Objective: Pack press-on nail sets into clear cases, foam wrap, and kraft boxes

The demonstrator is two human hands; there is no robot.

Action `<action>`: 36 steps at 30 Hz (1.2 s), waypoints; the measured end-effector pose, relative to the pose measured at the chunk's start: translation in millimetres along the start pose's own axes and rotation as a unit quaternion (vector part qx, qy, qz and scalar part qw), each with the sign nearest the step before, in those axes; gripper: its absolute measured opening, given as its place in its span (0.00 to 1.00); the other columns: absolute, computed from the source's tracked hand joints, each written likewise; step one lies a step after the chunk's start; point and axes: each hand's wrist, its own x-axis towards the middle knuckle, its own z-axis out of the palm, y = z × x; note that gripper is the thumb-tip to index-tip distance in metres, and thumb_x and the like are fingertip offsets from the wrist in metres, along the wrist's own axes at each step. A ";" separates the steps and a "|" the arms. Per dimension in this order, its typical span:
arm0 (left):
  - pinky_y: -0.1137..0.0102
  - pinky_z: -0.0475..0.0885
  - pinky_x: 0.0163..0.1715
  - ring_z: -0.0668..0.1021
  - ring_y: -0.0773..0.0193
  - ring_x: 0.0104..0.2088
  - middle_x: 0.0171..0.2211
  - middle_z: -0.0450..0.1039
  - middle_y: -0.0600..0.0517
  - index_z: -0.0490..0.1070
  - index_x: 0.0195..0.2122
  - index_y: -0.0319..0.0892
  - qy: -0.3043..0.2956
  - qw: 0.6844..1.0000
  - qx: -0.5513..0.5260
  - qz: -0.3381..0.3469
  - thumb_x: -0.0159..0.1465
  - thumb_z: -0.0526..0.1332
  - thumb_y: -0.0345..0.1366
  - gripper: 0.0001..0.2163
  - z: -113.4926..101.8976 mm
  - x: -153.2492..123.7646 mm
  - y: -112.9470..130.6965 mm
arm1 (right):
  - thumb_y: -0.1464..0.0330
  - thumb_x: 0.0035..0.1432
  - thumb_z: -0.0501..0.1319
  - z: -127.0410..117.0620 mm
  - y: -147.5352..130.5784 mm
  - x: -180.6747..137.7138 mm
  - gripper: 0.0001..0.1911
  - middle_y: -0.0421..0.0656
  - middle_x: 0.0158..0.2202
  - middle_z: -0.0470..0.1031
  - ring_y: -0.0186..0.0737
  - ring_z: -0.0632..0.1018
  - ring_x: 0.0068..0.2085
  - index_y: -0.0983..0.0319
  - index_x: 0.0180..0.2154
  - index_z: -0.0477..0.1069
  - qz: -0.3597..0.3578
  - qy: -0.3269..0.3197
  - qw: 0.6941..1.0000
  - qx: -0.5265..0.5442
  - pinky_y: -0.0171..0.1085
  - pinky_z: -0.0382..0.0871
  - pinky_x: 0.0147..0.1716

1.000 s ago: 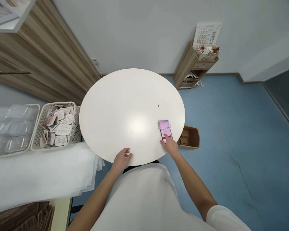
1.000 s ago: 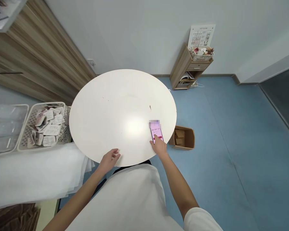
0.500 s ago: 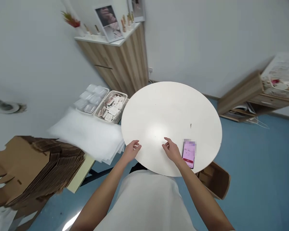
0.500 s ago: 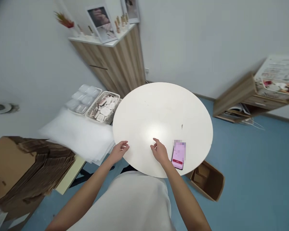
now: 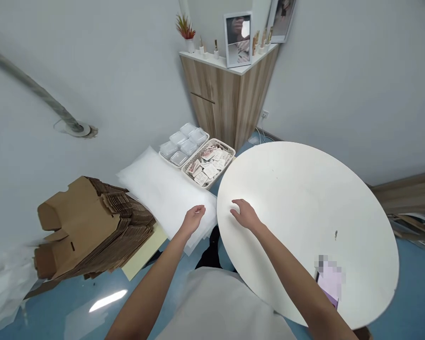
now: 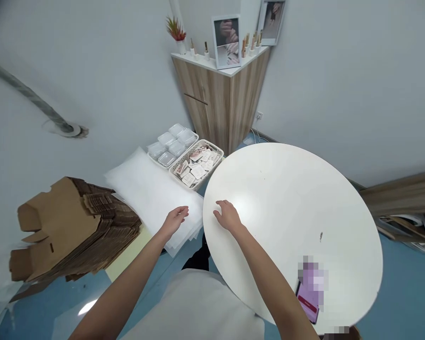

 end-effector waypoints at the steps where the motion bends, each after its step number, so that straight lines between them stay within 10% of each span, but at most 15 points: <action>1: 0.66 0.67 0.42 0.72 0.58 0.46 0.47 0.68 0.44 0.67 0.44 0.40 0.000 1.000 -0.015 -0.003 0.55 0.54 0.50 0.22 -5.4 12.8 0.8 | 0.65 0.55 0.52 2.9 -6.2 14.8 0.19 0.45 0.48 0.67 0.42 0.66 0.51 0.60 0.49 0.62 -0.003 -0.002 1.000 -0.010 0.40 0.61 0.46; 16: 0.65 0.60 0.49 0.62 0.56 0.55 0.56 0.57 0.42 0.59 0.53 0.37 -0.014 0.994 -0.109 0.014 0.58 0.53 0.48 0.26 -13.8 169.8 44.2 | 0.63 0.49 0.59 32.7 -59.7 178.0 0.22 0.48 0.50 0.64 0.48 0.64 0.50 0.60 0.47 0.62 0.032 0.057 0.982 -0.180 0.45 0.54 0.48; 29: 0.68 0.63 0.42 0.72 0.60 0.41 0.39 0.71 0.45 0.66 0.46 0.36 -0.019 0.996 -0.068 0.051 0.57 0.54 0.47 0.21 -4.1 191.4 37.0 | 0.63 0.48 0.58 56.1 -58.5 197.2 0.19 0.48 0.43 0.66 0.47 0.66 0.45 0.60 0.43 0.61 0.087 0.068 0.964 -0.242 0.55 0.38 0.52; 36: 0.68 0.66 0.40 0.72 0.62 0.41 0.45 0.67 0.43 0.60 0.52 0.36 0.002 0.992 -0.109 0.066 0.57 0.55 0.43 0.24 -2.3 167.4 46.1 | 0.62 0.49 0.56 40.0 -67.6 177.1 0.19 0.49 0.43 0.64 0.47 0.65 0.45 0.62 0.44 0.60 0.052 0.106 0.974 -0.192 0.48 0.47 0.50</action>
